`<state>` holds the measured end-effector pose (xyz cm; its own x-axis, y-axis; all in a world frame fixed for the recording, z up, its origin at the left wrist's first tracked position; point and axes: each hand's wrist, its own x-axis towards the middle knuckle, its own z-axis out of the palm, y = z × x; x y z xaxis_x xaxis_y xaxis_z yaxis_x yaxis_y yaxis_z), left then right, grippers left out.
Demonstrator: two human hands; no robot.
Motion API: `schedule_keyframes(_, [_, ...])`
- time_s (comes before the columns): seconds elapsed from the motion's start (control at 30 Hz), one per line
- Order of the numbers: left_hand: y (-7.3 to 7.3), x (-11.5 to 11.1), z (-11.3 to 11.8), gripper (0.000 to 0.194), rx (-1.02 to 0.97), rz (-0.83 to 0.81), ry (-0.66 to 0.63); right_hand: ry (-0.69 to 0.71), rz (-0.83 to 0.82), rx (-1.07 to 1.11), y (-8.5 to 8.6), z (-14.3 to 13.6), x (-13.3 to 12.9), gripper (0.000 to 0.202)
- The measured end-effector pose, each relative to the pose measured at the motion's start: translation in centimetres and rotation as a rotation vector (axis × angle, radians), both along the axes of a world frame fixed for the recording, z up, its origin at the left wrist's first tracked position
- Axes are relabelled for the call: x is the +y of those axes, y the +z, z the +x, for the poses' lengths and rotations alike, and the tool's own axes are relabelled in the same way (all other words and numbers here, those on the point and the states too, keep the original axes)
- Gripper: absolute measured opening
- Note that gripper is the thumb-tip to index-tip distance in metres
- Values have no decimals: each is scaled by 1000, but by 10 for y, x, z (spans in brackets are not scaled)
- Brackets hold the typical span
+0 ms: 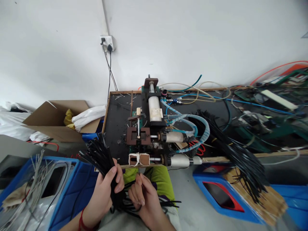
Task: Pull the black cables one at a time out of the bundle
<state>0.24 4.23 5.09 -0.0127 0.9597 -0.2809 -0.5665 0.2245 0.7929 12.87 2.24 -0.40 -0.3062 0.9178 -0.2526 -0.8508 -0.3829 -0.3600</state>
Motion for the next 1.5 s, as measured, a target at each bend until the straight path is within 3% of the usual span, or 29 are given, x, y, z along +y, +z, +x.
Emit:
schedule_keyframes(0.13, [-3, -2, -1, 25, 58, -22, 15, -66, 36, -150, -4, -1, -1, 36])
schedule_keyframes(0.3, [-7, -6, -3, 29, 98, -65, 32, -158, 102, -663, -8, 7, -3, 48])
schedule_keyframes(0.47, [-3, -10, 0, 31, 157, -30, 37, -181, 236, -1050, -1, 15, -7, 53])
schedule_keyframes(0.63, [0, -15, 1, 31, 212, -22, 21, -192, 406, -1294, 5, 20, -15, 48])
schedule_keyframes(0.77, [-5, -18, 0, 28, 235, 2, -15, -164, 508, -1583, -8, 53, -34, 50])
schedule_keyframes(0.87, [-9, -20, 0, 28, 245, -6, -51, -86, 452, -1830, -22, 91, -53, 48])
schedule_keyframes(0.93, [-11, -21, 2, 28, 258, -9, -75, -61, 392, -1903, -20, 106, -58, 43])
schedule_keyframes(1.03, [-12, -24, 5, 28, 270, 1, -110, -19, 388, -1781, 7, 99, -46, 34])
schedule_keyframes(1.17, [-16, -28, 6, 29, 297, 26, -175, -100, 426, -1249, 55, 48, -10, 33])
schedule_keyframes(1.23, [-16, -31, 5, 31, 314, 45, -223, -72, 419, -1005, 66, 26, 0, 34])
schedule_keyframes(1.3, [-16, -33, 3, 33, 334, 57, -229, -84, 393, -822, 64, 12, 1, 35])
schedule_keyframes(1.37, [-14, -33, 1, 33, 370, 60, -150, -179, 378, -740, 54, 9, -6, 36])
schedule_keyframes(1.5, [-12, -26, -1, 33, 408, 75, 91, -433, 410, -960, 36, 20, -18, 29])
